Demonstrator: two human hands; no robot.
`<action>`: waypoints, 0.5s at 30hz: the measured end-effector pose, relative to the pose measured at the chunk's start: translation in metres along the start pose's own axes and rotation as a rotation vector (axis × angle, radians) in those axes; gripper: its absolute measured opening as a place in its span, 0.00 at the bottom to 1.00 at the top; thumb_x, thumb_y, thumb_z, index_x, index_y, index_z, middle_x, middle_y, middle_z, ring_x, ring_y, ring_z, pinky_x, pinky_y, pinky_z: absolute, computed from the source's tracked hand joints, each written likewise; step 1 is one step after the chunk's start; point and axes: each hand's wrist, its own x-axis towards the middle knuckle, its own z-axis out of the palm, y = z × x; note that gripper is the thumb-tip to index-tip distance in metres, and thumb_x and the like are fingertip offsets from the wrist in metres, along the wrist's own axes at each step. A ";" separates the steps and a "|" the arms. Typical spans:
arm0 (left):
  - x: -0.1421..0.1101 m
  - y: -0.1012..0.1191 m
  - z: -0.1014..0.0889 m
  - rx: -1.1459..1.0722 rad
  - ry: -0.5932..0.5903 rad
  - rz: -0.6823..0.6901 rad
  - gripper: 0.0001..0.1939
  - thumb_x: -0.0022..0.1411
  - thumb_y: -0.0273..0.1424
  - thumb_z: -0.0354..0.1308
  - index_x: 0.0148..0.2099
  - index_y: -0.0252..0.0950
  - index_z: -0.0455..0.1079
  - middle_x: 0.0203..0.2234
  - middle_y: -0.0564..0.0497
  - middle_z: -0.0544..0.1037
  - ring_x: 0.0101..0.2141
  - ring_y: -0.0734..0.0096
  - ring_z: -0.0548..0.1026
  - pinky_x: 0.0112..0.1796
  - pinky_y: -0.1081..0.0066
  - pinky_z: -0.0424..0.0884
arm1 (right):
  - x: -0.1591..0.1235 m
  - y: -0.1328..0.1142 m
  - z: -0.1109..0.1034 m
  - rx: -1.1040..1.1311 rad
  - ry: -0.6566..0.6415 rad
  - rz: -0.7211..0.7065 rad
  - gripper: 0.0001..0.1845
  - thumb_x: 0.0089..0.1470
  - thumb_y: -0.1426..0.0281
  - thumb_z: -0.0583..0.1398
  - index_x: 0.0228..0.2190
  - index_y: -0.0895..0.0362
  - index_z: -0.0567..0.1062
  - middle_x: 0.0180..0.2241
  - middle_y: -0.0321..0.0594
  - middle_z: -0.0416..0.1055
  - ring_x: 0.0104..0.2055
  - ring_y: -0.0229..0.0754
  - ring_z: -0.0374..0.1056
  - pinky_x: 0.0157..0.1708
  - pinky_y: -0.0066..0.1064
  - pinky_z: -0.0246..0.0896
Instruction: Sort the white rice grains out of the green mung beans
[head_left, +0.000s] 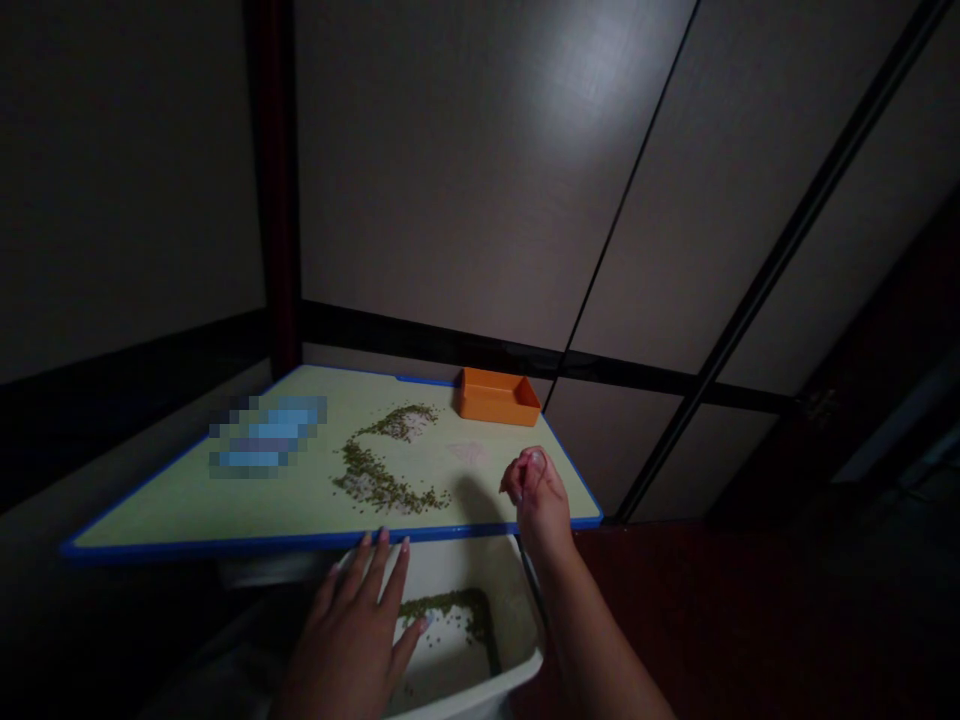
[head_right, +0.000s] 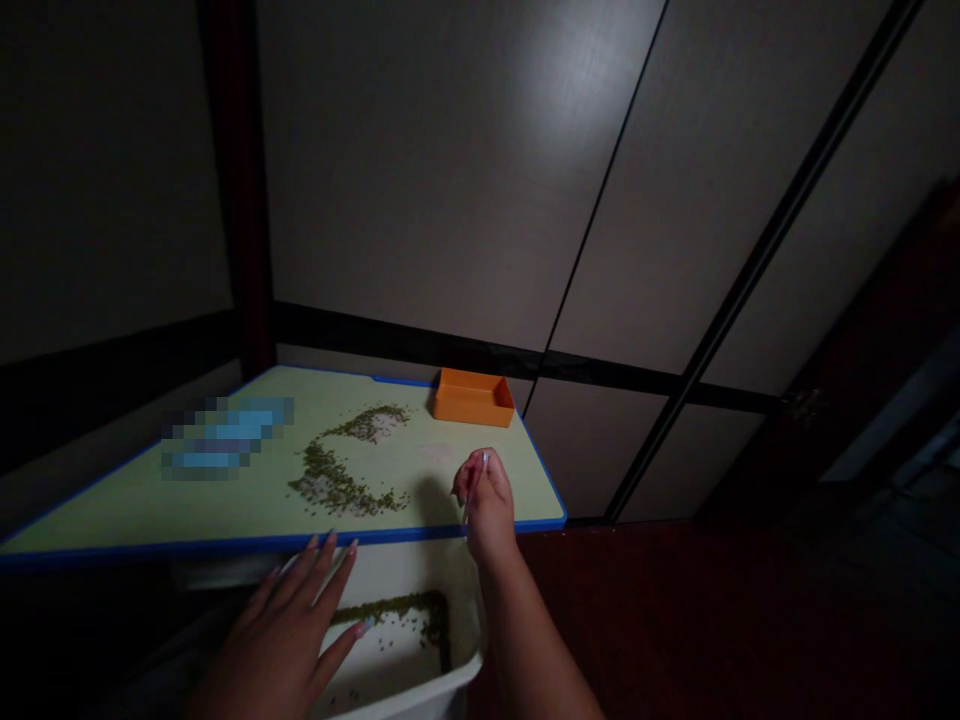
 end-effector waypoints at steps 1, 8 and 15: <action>0.001 0.001 -0.001 -0.026 -0.009 0.013 0.31 0.54 0.43 0.49 0.58 0.38 0.61 0.59 0.43 0.62 0.61 0.54 0.57 0.57 0.51 0.57 | -0.002 -0.001 0.002 0.095 -0.049 0.030 0.16 0.60 0.54 0.46 0.28 0.52 0.58 0.17 0.28 0.50 0.20 0.36 0.51 0.25 0.28 0.52; -0.001 0.001 -0.010 -0.595 0.017 -0.155 0.29 0.51 0.45 0.53 0.55 0.39 0.64 0.49 0.44 0.74 0.41 0.62 0.76 0.45 0.62 0.70 | -0.027 0.027 0.010 0.347 -0.214 0.223 0.18 0.56 0.54 0.54 0.25 0.55 0.62 0.14 0.27 0.51 0.18 0.32 0.46 0.22 0.26 0.45; 0.003 -0.005 -0.023 -2.117 -0.054 -0.621 0.14 0.51 0.42 0.58 0.26 0.40 0.57 0.12 0.64 0.55 0.12 0.84 0.50 0.15 0.77 0.48 | -0.030 0.031 0.010 0.349 -0.236 0.246 0.19 0.55 0.53 0.55 0.24 0.54 0.61 0.14 0.27 0.51 0.17 0.32 0.45 0.20 0.26 0.43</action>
